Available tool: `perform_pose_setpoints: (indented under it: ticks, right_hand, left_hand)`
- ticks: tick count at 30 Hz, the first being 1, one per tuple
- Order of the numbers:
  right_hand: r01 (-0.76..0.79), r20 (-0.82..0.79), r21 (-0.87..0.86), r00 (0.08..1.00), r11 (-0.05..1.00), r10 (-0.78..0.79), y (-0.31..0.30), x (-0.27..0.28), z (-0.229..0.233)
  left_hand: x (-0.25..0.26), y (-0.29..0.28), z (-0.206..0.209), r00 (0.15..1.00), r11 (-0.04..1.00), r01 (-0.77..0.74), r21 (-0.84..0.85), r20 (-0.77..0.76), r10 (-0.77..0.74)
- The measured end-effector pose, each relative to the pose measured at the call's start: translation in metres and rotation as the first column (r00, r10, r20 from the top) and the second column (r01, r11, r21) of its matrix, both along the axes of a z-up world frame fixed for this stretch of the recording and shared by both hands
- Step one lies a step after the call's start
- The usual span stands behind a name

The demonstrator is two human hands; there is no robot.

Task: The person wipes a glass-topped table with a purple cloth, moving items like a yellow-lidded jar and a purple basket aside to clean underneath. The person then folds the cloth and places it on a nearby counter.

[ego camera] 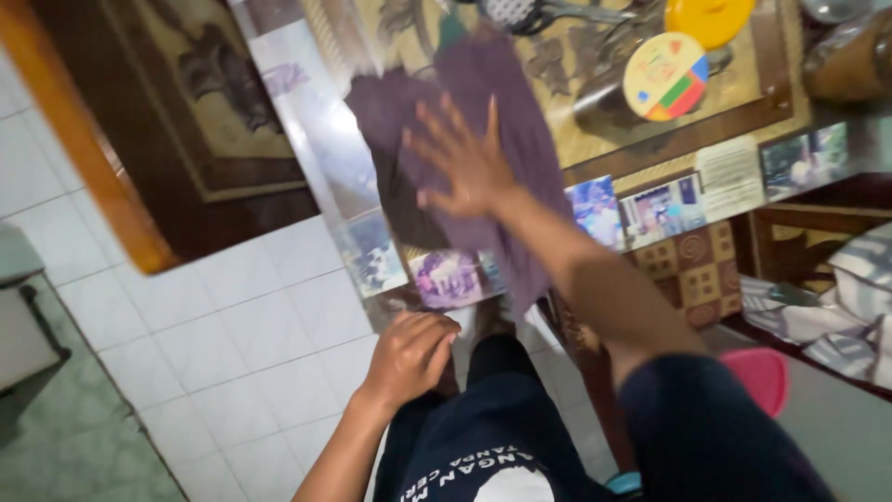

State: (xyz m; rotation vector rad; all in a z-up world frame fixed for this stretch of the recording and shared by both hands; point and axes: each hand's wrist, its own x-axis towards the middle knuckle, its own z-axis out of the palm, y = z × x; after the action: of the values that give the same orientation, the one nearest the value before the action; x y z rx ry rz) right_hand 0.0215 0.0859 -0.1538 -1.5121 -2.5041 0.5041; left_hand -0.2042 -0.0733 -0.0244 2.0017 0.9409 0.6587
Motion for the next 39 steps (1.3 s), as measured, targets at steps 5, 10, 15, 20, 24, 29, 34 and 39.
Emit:
perform_pose_setpoints:
  ticks: [5,10,15,20,24,29,34,39]
  right_hand:
    - [0.086,0.062,0.069,0.994,0.994,-0.09,0.026,-0.054,0.014]
    - [-0.181,0.099,-0.199,0.974,0.963,0.203,-0.074,-0.085,0.031]
    - [-0.089,0.253,-0.058,0.962,0.994,0.101,-0.128,-0.078,0.039]
    - [-0.114,0.292,-0.312,0.933,0.943,0.209,-0.077,-0.078,0.045]
    - [-0.031,0.169,-0.077,0.985,0.997,0.044,0.043,-0.076,0.021]
    - [0.253,0.117,-0.029,0.962,0.967,-0.248,0.183,-0.097,0.013]
    - [-0.022,0.128,-0.02,0.992,1.0,0.024,0.118,-0.1,0.009]
    - [-0.102,0.0,-0.298,0.994,0.949,0.107,-0.02,-0.081,0.051]
  left_hand:
    - [-0.034,-0.02,0.011,0.999,0.998,-0.038,0.059,-0.011,0.039]
    - [-0.061,-0.037,0.007,0.994,0.993,-0.073,0.095,0.083,0.065]
    - [-0.085,-0.049,0.0,0.989,0.992,-0.107,0.071,0.114,0.099]
    - [-0.101,-0.054,-0.006,0.978,0.98,-0.198,0.027,0.066,0.196]
    - [-0.101,-0.052,-0.008,0.932,0.932,-0.361,-0.022,0.012,0.361]
    - [-0.082,-0.047,-0.021,0.886,0.886,-0.463,-0.035,-0.052,0.461]
    - [-0.045,-0.034,-0.024,0.828,0.828,-0.56,-0.019,0.001,0.56]
    - [-0.006,-0.005,-0.039,0.605,0.582,-0.796,-0.166,-0.169,0.778]
